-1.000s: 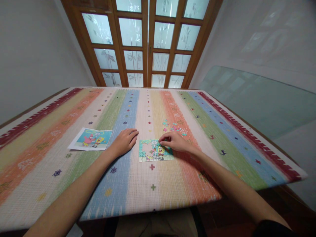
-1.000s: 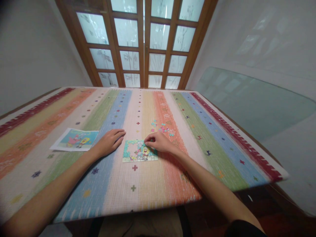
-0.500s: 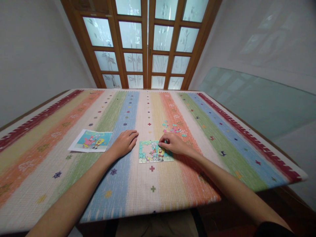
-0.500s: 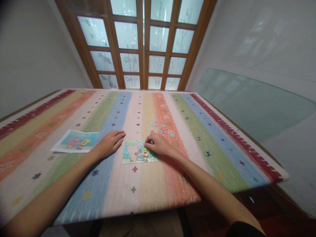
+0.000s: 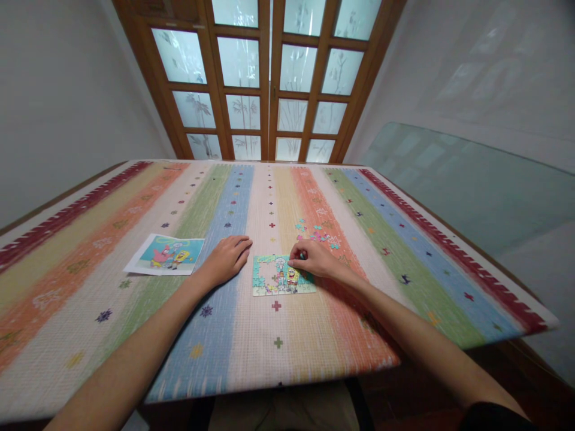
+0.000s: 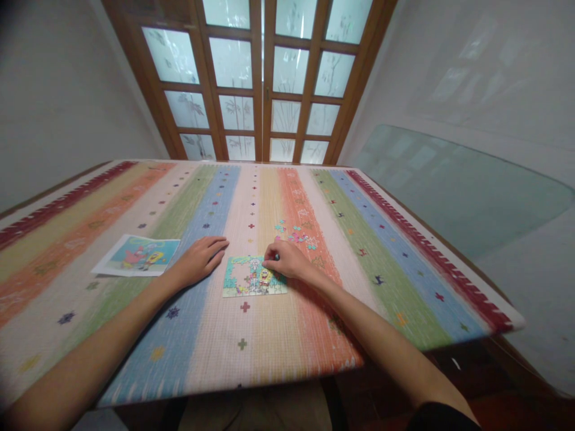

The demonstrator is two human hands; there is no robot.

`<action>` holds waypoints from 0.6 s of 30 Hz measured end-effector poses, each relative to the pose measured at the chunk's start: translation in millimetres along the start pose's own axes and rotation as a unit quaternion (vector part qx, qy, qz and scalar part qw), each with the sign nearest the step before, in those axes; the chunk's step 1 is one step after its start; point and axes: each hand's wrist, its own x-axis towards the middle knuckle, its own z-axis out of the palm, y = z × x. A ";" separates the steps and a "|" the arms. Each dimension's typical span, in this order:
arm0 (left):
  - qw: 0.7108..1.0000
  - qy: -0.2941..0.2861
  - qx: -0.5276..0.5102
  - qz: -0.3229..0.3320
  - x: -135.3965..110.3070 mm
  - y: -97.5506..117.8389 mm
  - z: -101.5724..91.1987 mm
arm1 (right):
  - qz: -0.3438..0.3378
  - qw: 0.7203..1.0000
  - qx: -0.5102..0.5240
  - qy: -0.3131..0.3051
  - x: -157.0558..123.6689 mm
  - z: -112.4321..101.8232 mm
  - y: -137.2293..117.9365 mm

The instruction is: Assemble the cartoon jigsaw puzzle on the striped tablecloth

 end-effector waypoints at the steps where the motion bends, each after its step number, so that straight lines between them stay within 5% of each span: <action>1: 1.000 0.001 0.001 0.000 0.0 -0.1 0.1 | -0.001 1.000 0.002 0.004 0.1 0.9 0.9; 18: 1.000 0.006 0.020 0.004 -0.7 1.7 -1.6 | -0.008 1.000 0.004 -0.023 -0.9 -10.2 -5.2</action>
